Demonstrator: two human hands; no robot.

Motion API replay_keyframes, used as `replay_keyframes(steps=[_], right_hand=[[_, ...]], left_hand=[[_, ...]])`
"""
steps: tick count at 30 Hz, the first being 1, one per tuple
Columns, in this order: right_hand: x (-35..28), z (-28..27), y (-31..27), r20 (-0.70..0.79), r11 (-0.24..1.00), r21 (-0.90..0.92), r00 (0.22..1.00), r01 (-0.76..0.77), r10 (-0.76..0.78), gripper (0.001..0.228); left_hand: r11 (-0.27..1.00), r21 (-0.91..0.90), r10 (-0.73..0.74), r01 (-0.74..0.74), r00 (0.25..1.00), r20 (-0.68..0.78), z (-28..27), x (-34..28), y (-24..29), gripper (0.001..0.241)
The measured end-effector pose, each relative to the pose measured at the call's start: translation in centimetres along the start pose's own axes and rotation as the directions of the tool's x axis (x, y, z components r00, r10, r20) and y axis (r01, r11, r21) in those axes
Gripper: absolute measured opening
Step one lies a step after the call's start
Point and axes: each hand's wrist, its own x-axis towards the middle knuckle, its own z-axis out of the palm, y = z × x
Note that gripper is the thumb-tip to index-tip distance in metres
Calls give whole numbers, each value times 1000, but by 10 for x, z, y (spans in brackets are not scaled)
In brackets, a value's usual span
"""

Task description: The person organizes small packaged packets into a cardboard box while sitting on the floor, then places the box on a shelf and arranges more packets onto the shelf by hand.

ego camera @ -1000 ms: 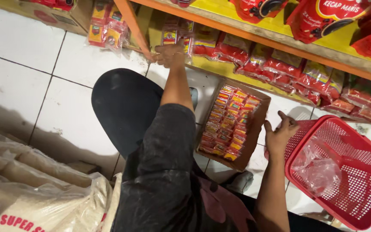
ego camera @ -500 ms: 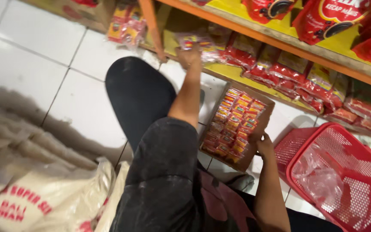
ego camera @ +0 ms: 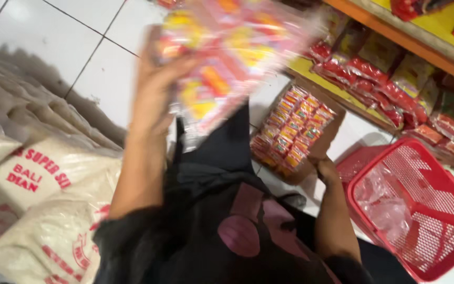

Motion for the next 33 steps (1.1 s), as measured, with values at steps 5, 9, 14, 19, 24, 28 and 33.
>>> replay_keyframes(steps=[5,9,14,19,24,28,33], right_hand=[[-38,-10,5,92,977,111,981,-183,173,57],[-48,-2,-8,124,924,213,947,-316,296,43],[-60,-9,-32,141,939,141,945,-313,294,43],[-69,-23,-43,96,928,109,933,-357,348,43],[-73,-52,-55,66,903,-222,918,-368,391,47],[-82,-74,-49,-35,860,-248,891,-446,452,47],[-111,-102,-50,50,949,-16,948,-314,314,50]], left_hand=[[988,-60,128,-145,964,-232,-120,74,11,80],[988,42,152,-147,978,-141,-200,190,-63,63],[998,30,52,-47,983,-175,-242,331,-189,74],[554,826,421,101,822,-383,-244,381,-297,87],[448,858,373,251,820,-435,-252,386,-310,82],[378,918,367,123,890,-271,-265,379,-300,72],[523,848,294,85,916,-273,-256,378,-283,43]])
